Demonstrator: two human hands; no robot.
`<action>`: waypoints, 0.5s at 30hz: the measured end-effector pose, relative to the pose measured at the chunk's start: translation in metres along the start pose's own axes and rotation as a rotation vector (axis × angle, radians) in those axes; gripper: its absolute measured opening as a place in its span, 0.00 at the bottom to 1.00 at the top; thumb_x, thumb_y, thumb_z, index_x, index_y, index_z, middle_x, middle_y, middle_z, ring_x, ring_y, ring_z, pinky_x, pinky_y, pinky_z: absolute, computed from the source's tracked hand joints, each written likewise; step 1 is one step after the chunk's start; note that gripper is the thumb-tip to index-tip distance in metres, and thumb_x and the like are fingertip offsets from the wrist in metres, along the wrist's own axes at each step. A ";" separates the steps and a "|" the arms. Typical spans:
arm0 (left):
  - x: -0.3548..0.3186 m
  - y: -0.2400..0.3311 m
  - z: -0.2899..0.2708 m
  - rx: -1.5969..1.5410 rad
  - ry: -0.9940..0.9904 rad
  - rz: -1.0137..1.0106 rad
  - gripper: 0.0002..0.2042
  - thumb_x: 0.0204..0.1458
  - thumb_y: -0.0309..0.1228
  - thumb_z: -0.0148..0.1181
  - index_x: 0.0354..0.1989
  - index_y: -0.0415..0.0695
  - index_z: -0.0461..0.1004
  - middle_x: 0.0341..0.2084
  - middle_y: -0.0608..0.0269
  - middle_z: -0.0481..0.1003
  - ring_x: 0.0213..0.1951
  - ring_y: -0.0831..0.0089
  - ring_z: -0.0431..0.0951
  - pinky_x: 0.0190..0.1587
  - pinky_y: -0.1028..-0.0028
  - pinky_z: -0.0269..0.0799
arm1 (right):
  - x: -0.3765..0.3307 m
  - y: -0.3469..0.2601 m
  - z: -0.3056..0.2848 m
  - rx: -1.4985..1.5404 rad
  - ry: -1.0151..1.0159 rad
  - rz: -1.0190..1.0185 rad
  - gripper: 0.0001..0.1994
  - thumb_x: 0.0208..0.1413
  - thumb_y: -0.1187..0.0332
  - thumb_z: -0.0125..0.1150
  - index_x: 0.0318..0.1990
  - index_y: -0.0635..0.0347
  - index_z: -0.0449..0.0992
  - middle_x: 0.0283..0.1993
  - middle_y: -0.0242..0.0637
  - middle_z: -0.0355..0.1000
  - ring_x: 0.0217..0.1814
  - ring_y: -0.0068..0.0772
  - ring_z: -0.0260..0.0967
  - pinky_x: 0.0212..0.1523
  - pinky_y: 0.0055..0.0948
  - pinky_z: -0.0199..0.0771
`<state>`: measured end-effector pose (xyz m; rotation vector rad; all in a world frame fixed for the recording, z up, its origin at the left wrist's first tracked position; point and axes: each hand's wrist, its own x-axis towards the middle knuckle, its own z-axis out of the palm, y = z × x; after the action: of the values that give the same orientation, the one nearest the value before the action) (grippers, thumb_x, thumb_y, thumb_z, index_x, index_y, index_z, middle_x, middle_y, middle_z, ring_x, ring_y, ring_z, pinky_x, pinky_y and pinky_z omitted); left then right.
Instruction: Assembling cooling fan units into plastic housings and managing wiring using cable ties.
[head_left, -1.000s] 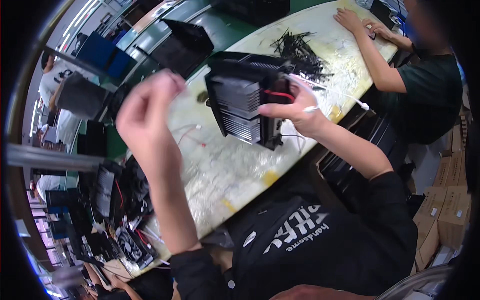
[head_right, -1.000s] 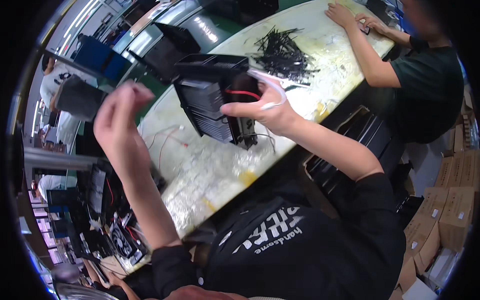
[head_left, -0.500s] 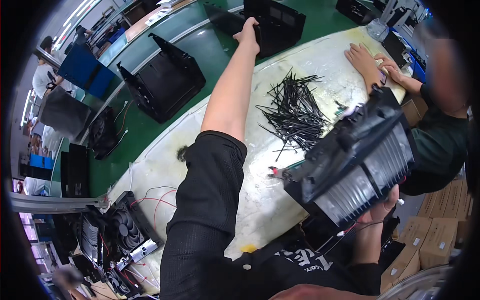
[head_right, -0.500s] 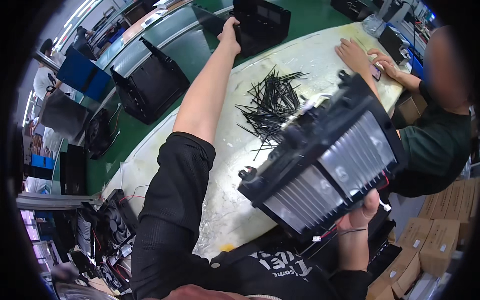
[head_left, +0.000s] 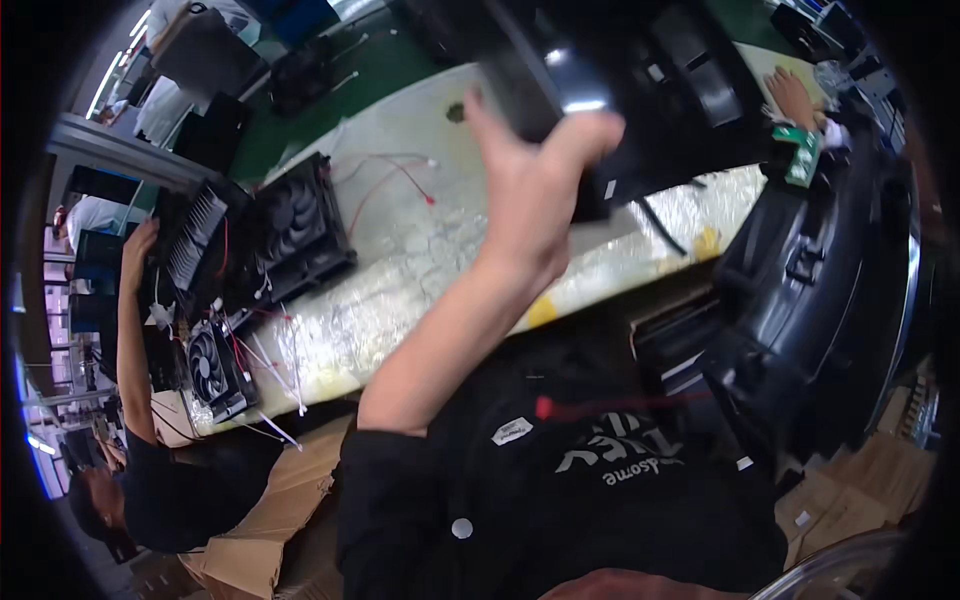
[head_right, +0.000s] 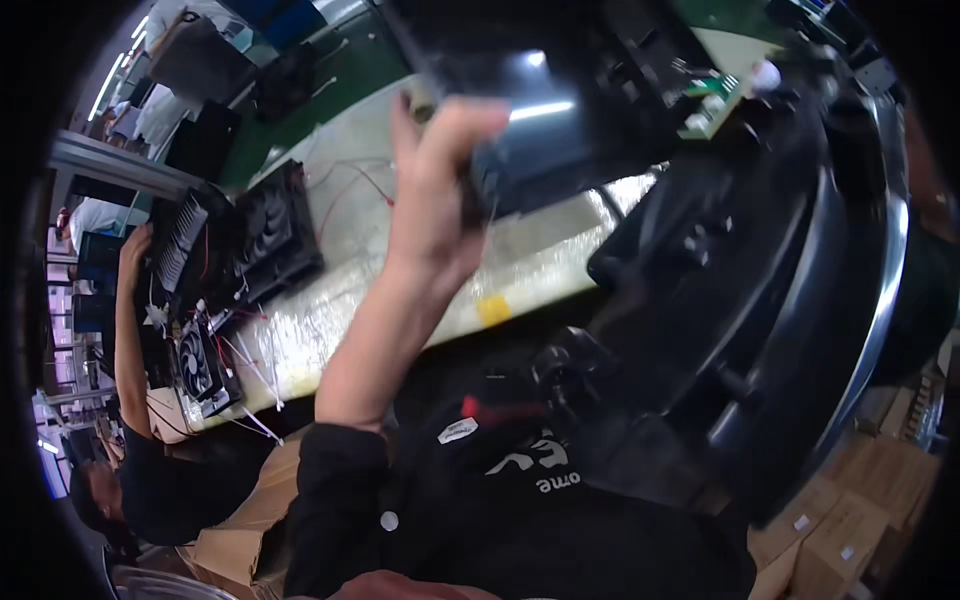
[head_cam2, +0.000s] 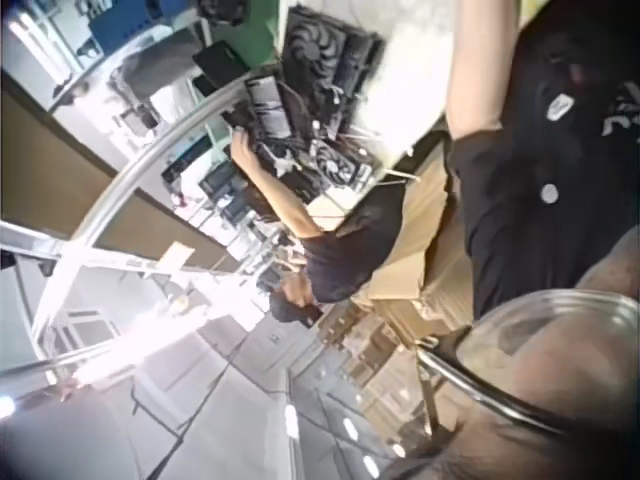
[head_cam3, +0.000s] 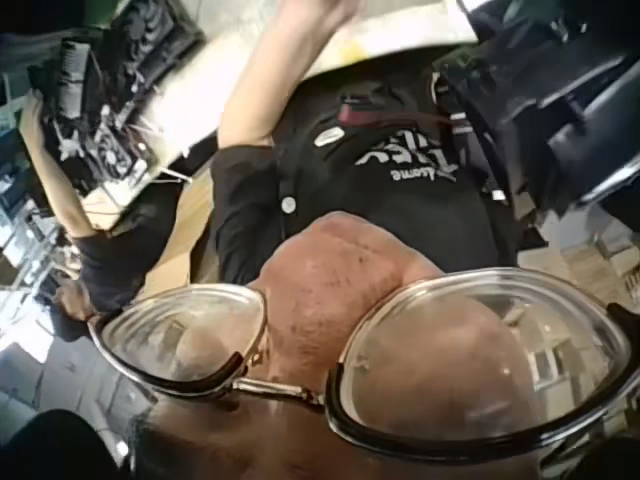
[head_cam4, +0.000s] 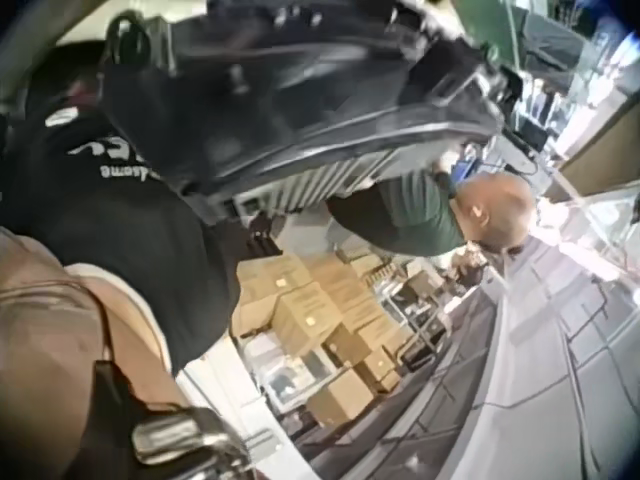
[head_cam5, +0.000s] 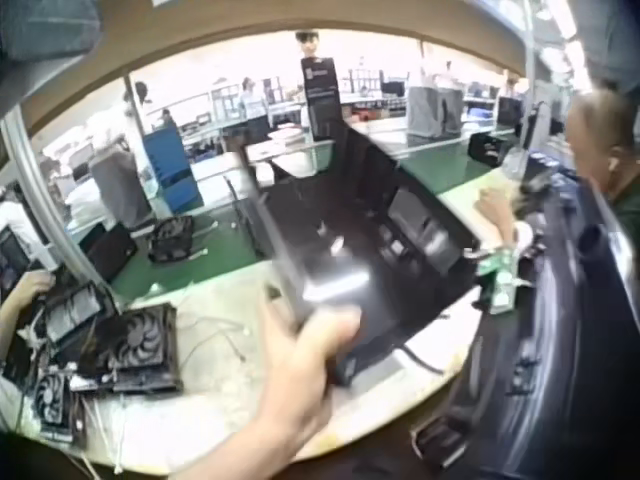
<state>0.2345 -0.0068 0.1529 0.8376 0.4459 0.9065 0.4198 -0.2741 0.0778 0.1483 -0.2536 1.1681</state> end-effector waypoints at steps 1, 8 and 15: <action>-0.030 -0.002 -0.012 0.009 0.027 0.019 0.49 0.42 0.23 0.67 0.69 0.40 0.36 0.48 0.55 0.66 0.46 0.67 0.72 0.50 0.67 0.72 | 0.003 0.001 -0.001 0.052 -0.008 0.001 0.36 0.60 0.46 0.47 0.71 0.51 0.50 0.74 0.34 0.47 0.75 0.44 0.45 0.69 0.53 0.48; -0.112 -0.026 -0.077 -0.058 0.170 -0.112 0.52 0.42 0.24 0.70 0.70 0.39 0.34 0.54 0.52 0.63 0.54 0.65 0.68 0.58 0.66 0.66 | -0.030 0.079 0.003 0.463 -0.077 0.037 0.33 0.65 0.48 0.36 0.74 0.46 0.43 0.77 0.27 0.38 0.78 0.40 0.37 0.70 0.56 0.38; -0.075 -0.001 -0.127 0.069 0.147 -0.281 0.49 0.44 0.51 0.69 0.67 0.37 0.46 0.50 0.53 0.69 0.52 0.65 0.71 0.56 0.62 0.67 | -0.026 0.109 0.001 -0.675 0.110 -0.337 0.30 0.62 0.57 0.48 0.69 0.55 0.53 0.74 0.34 0.48 0.74 0.41 0.48 0.71 0.47 0.47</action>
<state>0.1096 -0.0133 0.0750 0.7507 0.7080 0.6969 0.3098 -0.2554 0.0700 -0.4511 -0.4909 0.7046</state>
